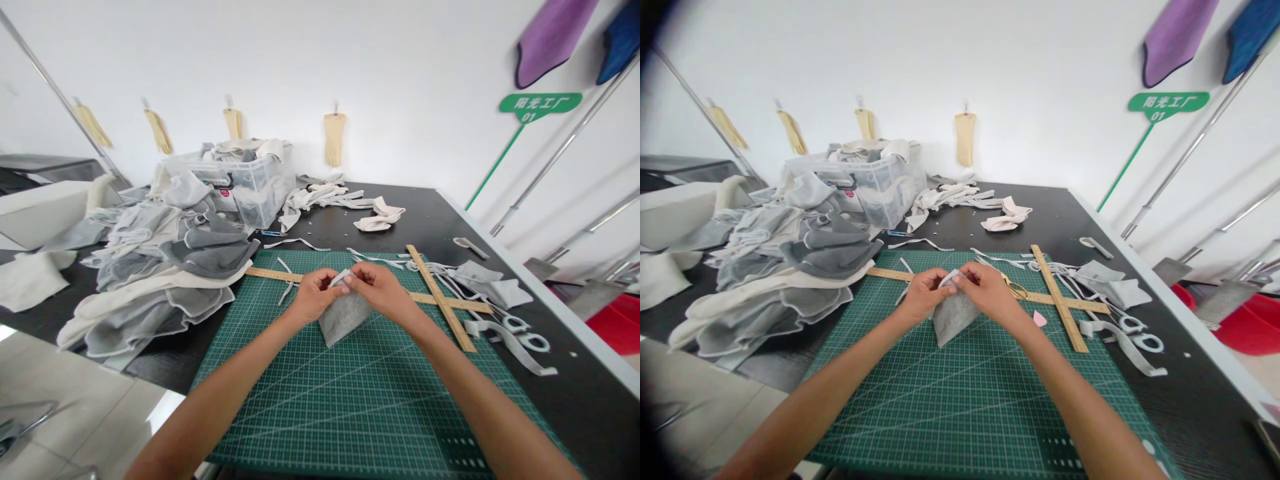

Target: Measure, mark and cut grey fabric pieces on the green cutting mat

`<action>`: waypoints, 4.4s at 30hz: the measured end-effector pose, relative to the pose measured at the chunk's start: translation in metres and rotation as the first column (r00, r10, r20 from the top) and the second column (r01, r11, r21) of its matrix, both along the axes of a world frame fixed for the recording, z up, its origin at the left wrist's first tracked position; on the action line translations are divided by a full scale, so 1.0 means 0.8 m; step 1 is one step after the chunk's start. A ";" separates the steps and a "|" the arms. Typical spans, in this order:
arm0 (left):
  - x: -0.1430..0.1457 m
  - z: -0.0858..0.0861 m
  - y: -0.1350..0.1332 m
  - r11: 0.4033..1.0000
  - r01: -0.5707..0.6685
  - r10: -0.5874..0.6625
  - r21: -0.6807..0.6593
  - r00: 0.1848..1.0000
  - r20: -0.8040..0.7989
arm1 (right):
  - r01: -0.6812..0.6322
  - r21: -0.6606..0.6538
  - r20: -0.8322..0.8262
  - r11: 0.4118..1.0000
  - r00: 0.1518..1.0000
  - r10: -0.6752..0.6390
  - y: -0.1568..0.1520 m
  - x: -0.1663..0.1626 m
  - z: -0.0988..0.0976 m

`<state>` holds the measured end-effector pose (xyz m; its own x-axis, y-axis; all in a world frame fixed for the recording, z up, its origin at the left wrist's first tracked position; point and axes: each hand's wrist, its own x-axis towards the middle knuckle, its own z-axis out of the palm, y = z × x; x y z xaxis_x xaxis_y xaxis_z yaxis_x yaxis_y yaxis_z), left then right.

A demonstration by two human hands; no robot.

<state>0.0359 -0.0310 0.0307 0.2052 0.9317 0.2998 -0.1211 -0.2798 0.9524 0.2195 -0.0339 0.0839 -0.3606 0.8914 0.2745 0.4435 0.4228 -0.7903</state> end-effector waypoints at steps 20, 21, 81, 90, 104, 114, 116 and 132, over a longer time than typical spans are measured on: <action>0.003 0.008 -0.004 0.990 -0.053 0.039 0.133 0.994 0.102 | 0.021 0.158 0.170 0.987 0.984 -0.048 -0.015 -0.006 0.013; 0.003 0.008 -0.004 0.989 -0.057 0.042 0.137 0.993 0.110 | 0.010 0.182 0.168 0.983 0.985 -0.041 -0.015 -0.007 0.013; -0.002 0.020 -0.010 0.954 0.123 -0.040 -0.274 0.956 0.290 | 0.050 0.302 0.062 0.952 0.995 -0.072 -0.023 -0.016 0.006; -0.001 0.017 -0.010 0.992 0.096 -0.071 -0.081 0.961 0.266 | 0.141 0.273 0.045 0.951 0.986 -0.160 -0.022 -0.018 0.006; -0.001 0.013 -0.005 0.973 -0.133 0.132 0.190 0.991 0.016 | 0.137 0.201 -0.035 0.970 0.991 -0.133 -0.019 -0.017 0.004; 0.004 0.006 -0.007 0.970 -0.201 0.205 0.135 0.979 -0.010 | 0.157 0.177 -0.057 0.972 0.987 -0.149 -0.020 -0.024 -0.002; 0.004 0.008 -0.008 0.972 -0.193 0.197 0.135 0.980 -0.012 | 0.148 0.139 -0.070 0.979 0.988 -0.139 -0.021 -0.025 -0.001; 0.014 0.009 -0.018 0.995 0.097 -0.100 0.035 0.989 0.110 | 0.169 0.252 0.038 0.953 0.982 -0.184 -0.024 -0.022 0.002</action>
<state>0.0469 -0.0454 0.0376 0.2593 0.8991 0.3527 -0.2544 -0.2886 0.9230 0.2022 -0.0532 0.0852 -0.2265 0.8495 0.4765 0.5720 0.5119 -0.6409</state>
